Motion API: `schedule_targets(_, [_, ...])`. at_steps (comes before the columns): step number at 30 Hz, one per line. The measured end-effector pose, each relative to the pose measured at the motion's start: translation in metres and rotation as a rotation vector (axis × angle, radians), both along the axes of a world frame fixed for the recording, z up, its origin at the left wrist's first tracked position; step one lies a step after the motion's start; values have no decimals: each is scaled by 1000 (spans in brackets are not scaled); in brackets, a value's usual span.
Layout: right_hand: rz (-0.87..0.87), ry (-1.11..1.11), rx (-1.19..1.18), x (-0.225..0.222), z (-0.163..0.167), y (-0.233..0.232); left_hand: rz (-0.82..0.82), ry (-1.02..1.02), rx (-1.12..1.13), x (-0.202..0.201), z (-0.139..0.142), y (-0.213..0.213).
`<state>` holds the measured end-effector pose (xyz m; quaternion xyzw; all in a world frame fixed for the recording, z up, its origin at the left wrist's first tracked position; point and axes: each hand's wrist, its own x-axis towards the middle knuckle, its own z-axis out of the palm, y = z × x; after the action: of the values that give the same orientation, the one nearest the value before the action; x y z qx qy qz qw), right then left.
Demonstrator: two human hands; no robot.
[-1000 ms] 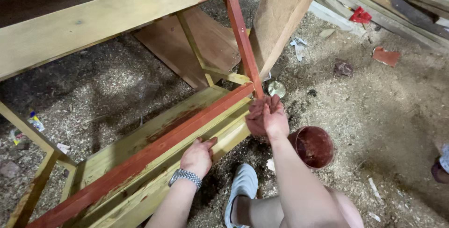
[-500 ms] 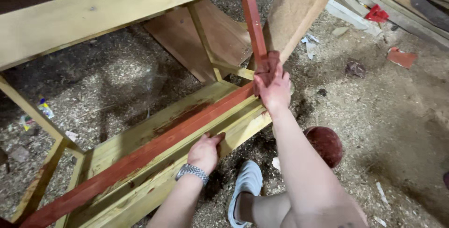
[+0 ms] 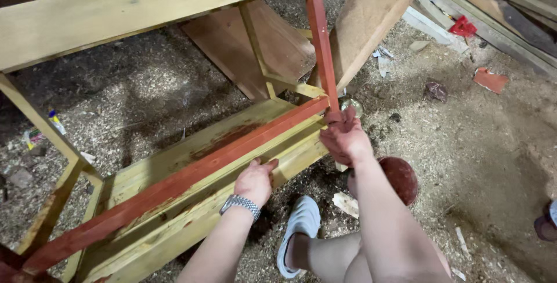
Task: The person sits on the floor in front of a wooden chair frame and wipes a reddish wood stain onto its rails and legs using a cloth, dipping the cloth into a stain container. They then use a piece of sandpaper to sand the stained rails and continue wiping stain over the frame.
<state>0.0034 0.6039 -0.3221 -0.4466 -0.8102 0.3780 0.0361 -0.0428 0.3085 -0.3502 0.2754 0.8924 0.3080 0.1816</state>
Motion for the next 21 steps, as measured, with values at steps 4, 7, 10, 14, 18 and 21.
schedule_targets(4, [-1, 65, -120, 5, 46, 12, -81, 6, -272, -5, 52, -4])
schedule_targets(7, [46, 8, 45, 5, 107, 3, -34, 234, -348, -15, 99, -21])
schedule_targets(10, [240, -173, 507, -12, 157, -31, 15, 460, -217, -32, 132, -54])
schedule_targets(14, [525, -297, 815, -47, 175, -83, -70, 463, -282, -51, 136, -82])
schedule_targets(18, [452, -342, 248, -64, 150, -90, -122, 485, -238, -51, 111, -89])
schedule_targets(21, [406, -272, 139, -71, 123, -67, -117, 486, -195, -53, 95, -89])
